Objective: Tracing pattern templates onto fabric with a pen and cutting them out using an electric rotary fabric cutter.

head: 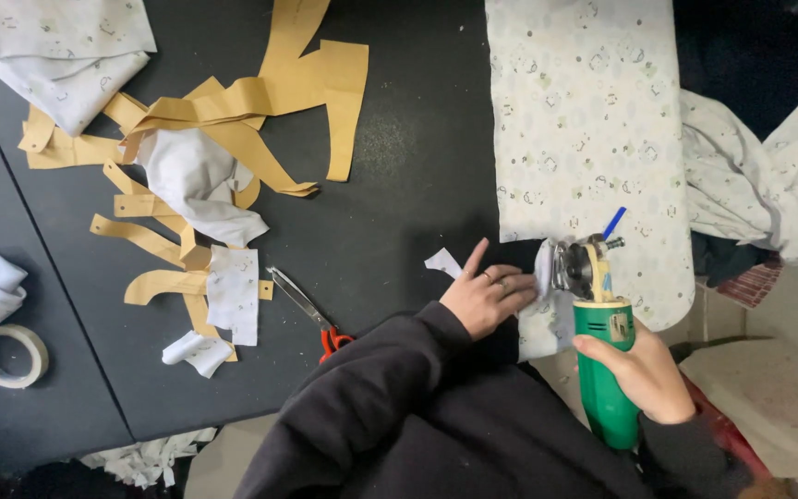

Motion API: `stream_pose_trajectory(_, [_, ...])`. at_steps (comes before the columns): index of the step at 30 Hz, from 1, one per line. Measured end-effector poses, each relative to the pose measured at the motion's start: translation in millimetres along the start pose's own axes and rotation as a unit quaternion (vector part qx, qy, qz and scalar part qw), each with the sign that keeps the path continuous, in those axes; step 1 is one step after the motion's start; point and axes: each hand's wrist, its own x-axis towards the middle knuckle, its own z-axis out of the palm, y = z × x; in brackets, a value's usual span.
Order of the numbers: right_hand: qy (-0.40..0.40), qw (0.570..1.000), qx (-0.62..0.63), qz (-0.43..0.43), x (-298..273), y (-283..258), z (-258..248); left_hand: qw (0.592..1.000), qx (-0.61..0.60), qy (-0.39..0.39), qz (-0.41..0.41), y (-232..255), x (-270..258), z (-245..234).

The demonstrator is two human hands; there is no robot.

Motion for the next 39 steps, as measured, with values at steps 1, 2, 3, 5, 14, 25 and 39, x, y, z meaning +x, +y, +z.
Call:
stream_pose_trajectory(1, [-0.001,0.999,0.033,0.0,-1.5,-1.3,0.1,1.0,0.001,0.01,0.017,6.9,-2.2,0.8])
stream_pose_trajectory(2, [0.003,0.998,0.067,-0.005,-0.5,-4.2,-1.2,0.999,0.005,0.023,0.039,10.4,0.0,2.1])
stream_pose_trajectory(3, [0.004,0.998,0.066,-0.006,0.7,-7.7,0.6,0.999,0.005,0.024,0.04,11.6,-2.5,4.1])
stream_pose_trajectory(5, [-0.012,1.0,0.025,-0.004,7.9,-18.6,2.6,0.998,0.013,0.031,0.058,8.2,-1.5,7.7])
stream_pose_trajectory(14, [-0.032,0.998,-0.043,0.015,20.3,-17.1,13.3,0.995,0.05,0.048,-0.075,-23.3,18.6,-18.7])
stream_pose_trajectory(25, [0.058,0.993,-0.089,-0.058,27.3,-14.7,11.3,0.991,0.129,0.023,-0.014,-36.7,9.5,-7.0])
stream_pose_trajectory(39, [0.062,0.99,-0.113,-0.052,39.4,-14.1,6.5,0.993,0.105,0.042,-0.014,-38.5,10.2,-10.0])
